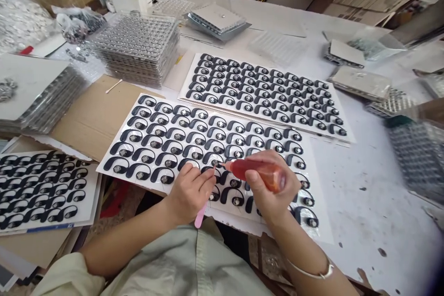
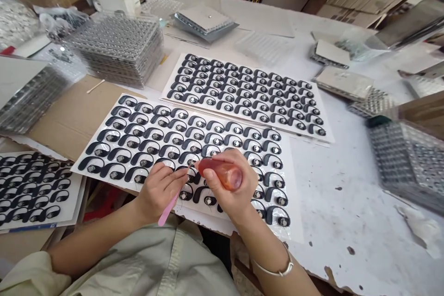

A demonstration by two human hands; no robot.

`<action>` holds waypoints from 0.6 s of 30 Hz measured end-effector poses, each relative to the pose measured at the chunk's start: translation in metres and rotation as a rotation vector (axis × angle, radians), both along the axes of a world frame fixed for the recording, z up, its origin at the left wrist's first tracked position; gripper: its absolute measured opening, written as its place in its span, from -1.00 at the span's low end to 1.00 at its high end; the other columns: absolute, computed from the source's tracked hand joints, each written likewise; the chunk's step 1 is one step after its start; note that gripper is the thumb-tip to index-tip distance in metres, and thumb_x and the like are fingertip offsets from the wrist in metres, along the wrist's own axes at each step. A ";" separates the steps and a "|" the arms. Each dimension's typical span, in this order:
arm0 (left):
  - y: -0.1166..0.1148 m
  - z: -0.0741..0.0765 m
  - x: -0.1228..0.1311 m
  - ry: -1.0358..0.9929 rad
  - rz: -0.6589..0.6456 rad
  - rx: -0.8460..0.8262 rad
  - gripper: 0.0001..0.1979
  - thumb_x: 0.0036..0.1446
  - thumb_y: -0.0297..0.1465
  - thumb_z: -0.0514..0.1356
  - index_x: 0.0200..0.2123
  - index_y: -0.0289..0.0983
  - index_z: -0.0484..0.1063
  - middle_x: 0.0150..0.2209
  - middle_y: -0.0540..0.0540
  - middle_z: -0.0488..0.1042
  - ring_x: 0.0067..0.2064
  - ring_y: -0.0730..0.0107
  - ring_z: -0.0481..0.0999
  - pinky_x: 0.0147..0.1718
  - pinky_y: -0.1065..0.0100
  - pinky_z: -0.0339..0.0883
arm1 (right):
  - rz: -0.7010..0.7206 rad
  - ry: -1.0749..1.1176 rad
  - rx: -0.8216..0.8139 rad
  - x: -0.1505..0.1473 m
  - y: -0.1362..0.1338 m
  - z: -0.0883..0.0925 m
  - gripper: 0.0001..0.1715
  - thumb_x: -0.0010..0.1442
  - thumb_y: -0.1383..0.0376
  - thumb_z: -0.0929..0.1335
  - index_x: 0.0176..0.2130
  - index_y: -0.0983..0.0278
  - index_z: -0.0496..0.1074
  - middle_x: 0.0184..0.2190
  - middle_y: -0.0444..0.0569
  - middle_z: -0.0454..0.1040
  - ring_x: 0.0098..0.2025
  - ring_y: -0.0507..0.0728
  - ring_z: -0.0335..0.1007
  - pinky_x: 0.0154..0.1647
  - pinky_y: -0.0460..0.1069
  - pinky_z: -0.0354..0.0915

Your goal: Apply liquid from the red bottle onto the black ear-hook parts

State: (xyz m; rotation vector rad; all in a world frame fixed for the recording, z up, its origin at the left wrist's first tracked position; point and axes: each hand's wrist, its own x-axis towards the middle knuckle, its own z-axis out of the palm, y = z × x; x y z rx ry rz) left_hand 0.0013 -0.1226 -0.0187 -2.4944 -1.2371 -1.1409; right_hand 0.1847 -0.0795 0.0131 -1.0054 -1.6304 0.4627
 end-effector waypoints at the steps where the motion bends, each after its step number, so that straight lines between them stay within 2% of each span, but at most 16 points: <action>1: 0.000 0.001 0.000 0.002 0.001 0.006 -0.90 0.17 -0.60 0.14 -0.27 -0.37 0.43 -0.22 -0.22 0.59 -0.42 0.35 0.41 -0.41 0.25 0.23 | -0.002 -0.018 0.012 -0.001 0.000 0.000 -0.81 0.04 0.25 0.45 -0.28 0.22 0.46 -0.43 -0.07 0.44 -0.41 0.10 0.35 -0.41 0.04 0.30; 8: 0.001 0.003 0.003 0.003 0.009 0.040 -0.88 0.19 -0.60 0.11 -0.32 -0.41 0.45 -0.25 -0.28 0.58 -0.45 0.34 0.38 -0.44 0.24 0.22 | -0.003 -0.068 0.018 -0.002 0.001 -0.003 -0.82 0.05 0.27 0.45 -0.27 0.23 0.46 -0.44 -0.07 0.44 -0.44 0.10 0.35 -0.43 0.04 0.28; 18: 0.001 0.002 0.004 0.010 0.039 0.041 -0.90 0.18 -0.58 0.15 -0.36 -0.39 0.46 -0.27 -0.24 0.59 -0.47 0.36 0.34 -0.39 0.21 0.26 | 0.015 -0.128 0.007 -0.007 0.002 -0.002 -0.82 0.05 0.27 0.45 -0.28 0.22 0.45 -0.43 -0.06 0.47 -0.43 0.10 0.37 -0.44 0.04 0.31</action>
